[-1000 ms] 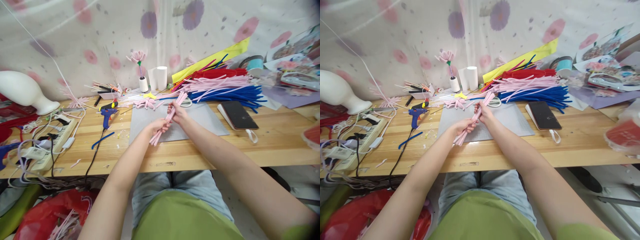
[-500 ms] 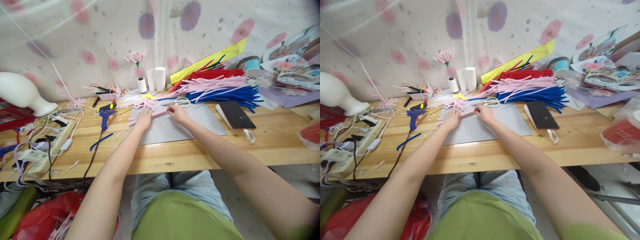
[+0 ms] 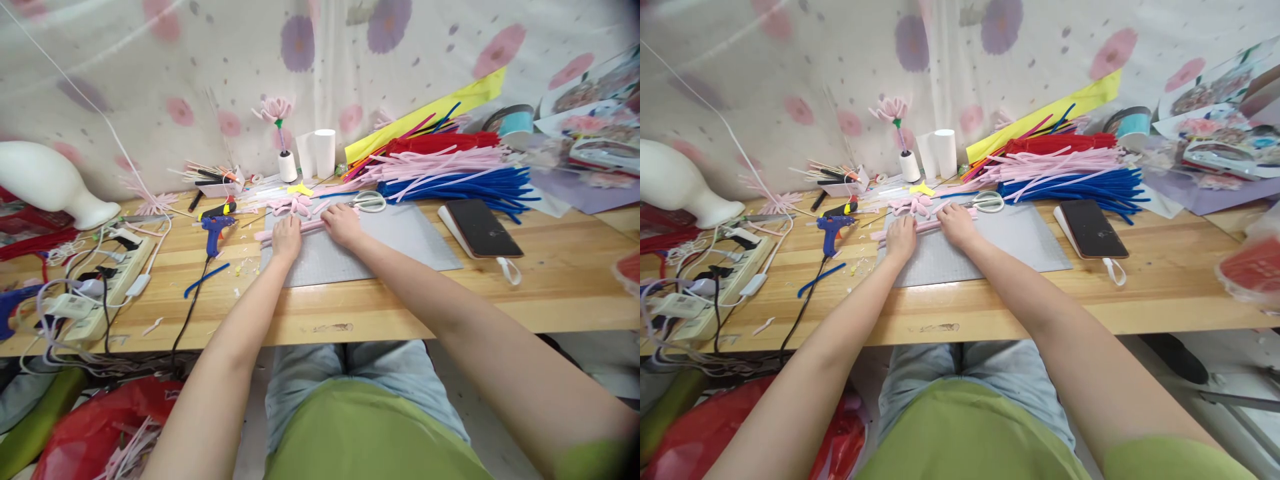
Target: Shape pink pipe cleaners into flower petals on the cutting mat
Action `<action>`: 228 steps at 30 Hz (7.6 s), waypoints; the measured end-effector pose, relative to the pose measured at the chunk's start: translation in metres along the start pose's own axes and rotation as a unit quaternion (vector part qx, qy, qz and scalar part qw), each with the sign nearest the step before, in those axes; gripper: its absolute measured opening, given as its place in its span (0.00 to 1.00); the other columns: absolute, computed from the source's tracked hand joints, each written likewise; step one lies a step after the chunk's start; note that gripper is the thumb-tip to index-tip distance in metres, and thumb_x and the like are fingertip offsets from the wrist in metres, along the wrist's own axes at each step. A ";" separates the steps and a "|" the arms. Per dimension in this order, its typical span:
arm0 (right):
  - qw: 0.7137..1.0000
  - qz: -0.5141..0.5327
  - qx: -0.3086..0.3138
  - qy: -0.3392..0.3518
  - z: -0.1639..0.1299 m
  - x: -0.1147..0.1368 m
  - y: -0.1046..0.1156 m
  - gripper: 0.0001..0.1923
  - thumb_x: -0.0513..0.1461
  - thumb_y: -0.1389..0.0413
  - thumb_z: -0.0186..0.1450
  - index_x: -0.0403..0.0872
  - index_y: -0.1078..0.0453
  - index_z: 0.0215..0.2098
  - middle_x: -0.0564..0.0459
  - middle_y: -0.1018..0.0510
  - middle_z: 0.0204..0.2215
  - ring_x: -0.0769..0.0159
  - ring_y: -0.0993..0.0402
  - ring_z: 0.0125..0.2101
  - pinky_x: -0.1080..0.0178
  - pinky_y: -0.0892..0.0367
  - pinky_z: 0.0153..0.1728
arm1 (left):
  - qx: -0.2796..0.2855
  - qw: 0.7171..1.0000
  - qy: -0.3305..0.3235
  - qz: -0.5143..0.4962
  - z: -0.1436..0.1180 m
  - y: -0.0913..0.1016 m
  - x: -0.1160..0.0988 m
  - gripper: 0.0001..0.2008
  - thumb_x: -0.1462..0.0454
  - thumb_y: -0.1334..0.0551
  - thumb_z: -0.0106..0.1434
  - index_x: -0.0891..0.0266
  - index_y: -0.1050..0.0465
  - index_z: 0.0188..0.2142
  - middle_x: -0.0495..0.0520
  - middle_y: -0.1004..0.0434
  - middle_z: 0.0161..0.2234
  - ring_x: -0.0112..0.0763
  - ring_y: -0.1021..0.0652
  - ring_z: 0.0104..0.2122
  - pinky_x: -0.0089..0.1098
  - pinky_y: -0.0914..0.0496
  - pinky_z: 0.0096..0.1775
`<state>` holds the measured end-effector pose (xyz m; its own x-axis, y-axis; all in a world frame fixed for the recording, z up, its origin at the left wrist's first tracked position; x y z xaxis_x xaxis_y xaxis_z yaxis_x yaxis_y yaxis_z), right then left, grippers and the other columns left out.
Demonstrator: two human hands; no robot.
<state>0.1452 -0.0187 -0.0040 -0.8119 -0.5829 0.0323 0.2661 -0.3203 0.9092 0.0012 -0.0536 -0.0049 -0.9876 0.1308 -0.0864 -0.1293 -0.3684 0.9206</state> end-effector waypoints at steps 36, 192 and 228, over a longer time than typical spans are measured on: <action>0.974 0.164 -0.029 -0.153 0.005 -0.044 0.050 0.08 0.42 0.45 0.58 0.47 0.25 0.29 0.48 0.23 0.29 0.59 0.31 0.36 0.61 0.42 0.35 | 0.224 0.909 0.081 -0.342 0.005 0.029 0.025 0.09 0.63 0.44 0.57 0.65 0.27 0.27 0.48 0.30 0.20 0.23 0.31 0.20 0.27 0.35 0.28; 0.425 0.810 -0.137 -0.380 -0.029 -0.036 0.007 0.07 0.31 0.48 0.60 0.43 0.31 0.26 0.56 0.22 0.23 0.72 0.24 0.28 0.66 0.27 0.35 | 0.284 0.676 0.238 -0.637 -0.042 0.003 -0.068 0.08 0.73 0.46 0.58 0.71 0.28 0.31 0.42 0.43 0.15 0.14 0.42 0.15 0.27 0.27 0.26; 0.596 0.699 -0.118 -0.378 0.001 -0.002 0.009 0.04 0.33 0.43 0.54 0.42 0.31 0.22 0.58 0.28 0.17 0.74 0.32 0.21 0.67 0.32 0.29 | 0.273 0.571 0.269 -0.726 -0.024 -0.005 -0.075 0.09 0.69 0.51 0.63 0.67 0.35 0.31 0.46 0.36 0.17 0.21 0.31 0.17 0.28 0.30 0.28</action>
<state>0.1488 -0.0194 0.0043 0.3105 0.0707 0.9480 0.9498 -0.0638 -0.3063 0.0738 -0.0840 -0.0122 0.2215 -0.4223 -0.8790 -0.9451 0.1292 -0.3002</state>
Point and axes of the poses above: each hand's wrist, its own z-axis towards the middle knuckle, its own y-axis out of the back of the hand, x = y × z, the point moved 4 cm from there along z, towards the middle knuckle
